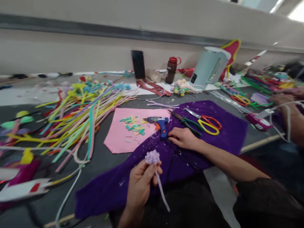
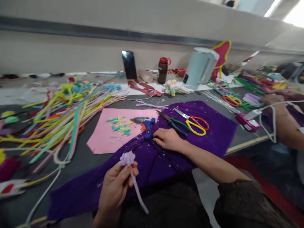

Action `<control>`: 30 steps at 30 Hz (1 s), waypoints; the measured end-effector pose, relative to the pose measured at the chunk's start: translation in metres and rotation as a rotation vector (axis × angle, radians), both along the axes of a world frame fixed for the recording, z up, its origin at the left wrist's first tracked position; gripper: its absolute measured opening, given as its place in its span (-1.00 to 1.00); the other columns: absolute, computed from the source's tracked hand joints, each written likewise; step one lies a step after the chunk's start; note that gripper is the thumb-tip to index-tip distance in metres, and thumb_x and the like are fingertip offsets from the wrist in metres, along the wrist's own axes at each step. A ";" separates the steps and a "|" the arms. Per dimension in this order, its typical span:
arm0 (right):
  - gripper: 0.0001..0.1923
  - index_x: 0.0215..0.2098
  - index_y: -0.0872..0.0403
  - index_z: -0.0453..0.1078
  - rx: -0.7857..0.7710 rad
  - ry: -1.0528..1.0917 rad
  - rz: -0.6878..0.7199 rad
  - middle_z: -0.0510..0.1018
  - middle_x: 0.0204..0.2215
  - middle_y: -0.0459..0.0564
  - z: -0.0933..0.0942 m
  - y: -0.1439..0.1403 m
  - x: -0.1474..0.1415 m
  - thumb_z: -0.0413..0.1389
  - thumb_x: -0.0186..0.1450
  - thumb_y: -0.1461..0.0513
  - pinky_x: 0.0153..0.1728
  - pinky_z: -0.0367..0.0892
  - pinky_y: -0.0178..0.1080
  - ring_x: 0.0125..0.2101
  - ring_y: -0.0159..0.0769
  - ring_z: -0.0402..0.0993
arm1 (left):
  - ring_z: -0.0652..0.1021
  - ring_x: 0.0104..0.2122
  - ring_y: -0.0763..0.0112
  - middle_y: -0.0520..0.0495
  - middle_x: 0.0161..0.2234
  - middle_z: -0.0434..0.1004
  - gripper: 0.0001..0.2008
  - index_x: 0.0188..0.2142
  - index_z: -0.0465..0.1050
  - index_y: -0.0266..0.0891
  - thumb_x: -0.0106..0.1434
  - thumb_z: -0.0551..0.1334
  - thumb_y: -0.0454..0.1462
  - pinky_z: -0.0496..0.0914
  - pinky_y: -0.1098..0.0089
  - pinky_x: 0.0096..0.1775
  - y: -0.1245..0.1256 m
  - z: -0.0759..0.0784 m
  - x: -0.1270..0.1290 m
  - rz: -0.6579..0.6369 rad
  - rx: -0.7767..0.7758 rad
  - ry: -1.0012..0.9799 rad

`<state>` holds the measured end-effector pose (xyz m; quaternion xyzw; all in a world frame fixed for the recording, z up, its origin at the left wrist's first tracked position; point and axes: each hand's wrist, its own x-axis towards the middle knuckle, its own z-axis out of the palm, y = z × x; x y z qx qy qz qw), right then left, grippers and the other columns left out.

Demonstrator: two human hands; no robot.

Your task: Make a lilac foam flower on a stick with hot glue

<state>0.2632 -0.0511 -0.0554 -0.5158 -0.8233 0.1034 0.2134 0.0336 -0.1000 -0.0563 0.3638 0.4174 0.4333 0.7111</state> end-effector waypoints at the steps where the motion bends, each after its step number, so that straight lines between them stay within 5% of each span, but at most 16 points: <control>1: -0.83 -0.23 0.10 0.38 0.006 -0.003 -0.004 0.49 -0.38 -0.02 0.000 0.001 -0.001 0.00 0.26 0.22 -0.40 0.24 -0.36 -0.41 -0.38 0.41 | 0.28 -0.73 0.66 0.00 -0.61 0.44 -0.82 -0.44 0.48 -0.32 0.01 0.30 -0.21 0.15 0.59 -0.67 0.001 0.000 -0.001 -0.003 -0.001 0.013; 8: -0.83 -0.27 0.08 0.38 0.067 0.047 0.015 0.47 -0.39 -0.03 0.005 -0.004 0.010 -0.03 0.29 0.22 -0.37 0.27 -0.36 -0.39 -0.38 0.40 | 0.30 -0.70 0.63 -0.01 -0.59 0.45 -0.82 -0.43 0.50 -0.30 0.00 0.32 -0.22 0.17 0.57 -0.65 0.001 -0.001 0.000 -0.018 0.055 0.051; 11: -0.81 -0.25 0.07 0.38 0.130 0.065 -0.102 0.47 -0.36 -0.01 0.014 -0.011 0.034 -0.06 0.31 0.23 -0.27 0.28 -0.32 -0.31 -0.35 0.40 | 0.31 -0.70 0.63 -0.01 -0.59 0.45 -0.83 -0.43 0.49 -0.31 0.00 0.31 -0.23 0.18 0.57 -0.65 0.001 0.000 0.002 0.015 0.069 0.057; 16: -0.68 -0.18 0.07 0.36 0.116 -0.224 -0.403 0.40 -0.15 0.10 0.023 -0.017 0.071 0.07 0.19 0.05 -0.18 0.24 -0.15 -0.18 -0.15 0.34 | 0.30 -0.71 0.65 0.00 -0.59 0.45 -0.83 -0.43 0.48 -0.31 0.00 0.31 -0.23 0.17 0.58 -0.66 0.000 0.004 0.008 0.067 0.091 0.077; 23: -0.66 -0.27 0.13 0.37 0.054 -0.432 -0.348 0.44 -0.28 0.17 0.024 0.001 0.068 0.03 0.20 0.03 -0.30 0.25 -0.15 -0.27 -0.09 0.38 | 0.28 -0.73 0.65 0.00 -0.61 0.45 -0.82 -0.45 0.47 -0.32 -0.01 0.29 -0.22 0.15 0.57 -0.69 0.000 0.010 0.019 0.115 0.113 0.159; 27: -0.82 -0.46 0.11 0.34 0.039 -0.221 -0.342 0.44 -0.39 0.07 0.023 0.005 0.076 0.04 0.18 0.15 -0.38 0.25 -0.20 -0.36 -0.17 0.39 | 0.27 -0.74 0.66 0.00 -0.61 0.45 -0.80 -0.44 0.47 -0.32 0.00 0.29 -0.20 0.14 0.58 -0.69 0.000 0.008 0.017 0.106 0.100 0.160; 30: -0.82 -0.52 0.08 0.28 -0.079 0.297 -0.277 0.43 -0.45 -0.04 0.024 0.003 0.084 0.07 0.14 0.15 -0.40 0.26 -0.25 -0.42 -0.27 0.38 | 0.27 -0.75 0.67 0.00 -0.62 0.44 -0.79 -0.45 0.46 -0.33 0.01 0.30 -0.19 0.11 0.58 -0.69 0.001 0.007 0.014 0.069 0.069 0.127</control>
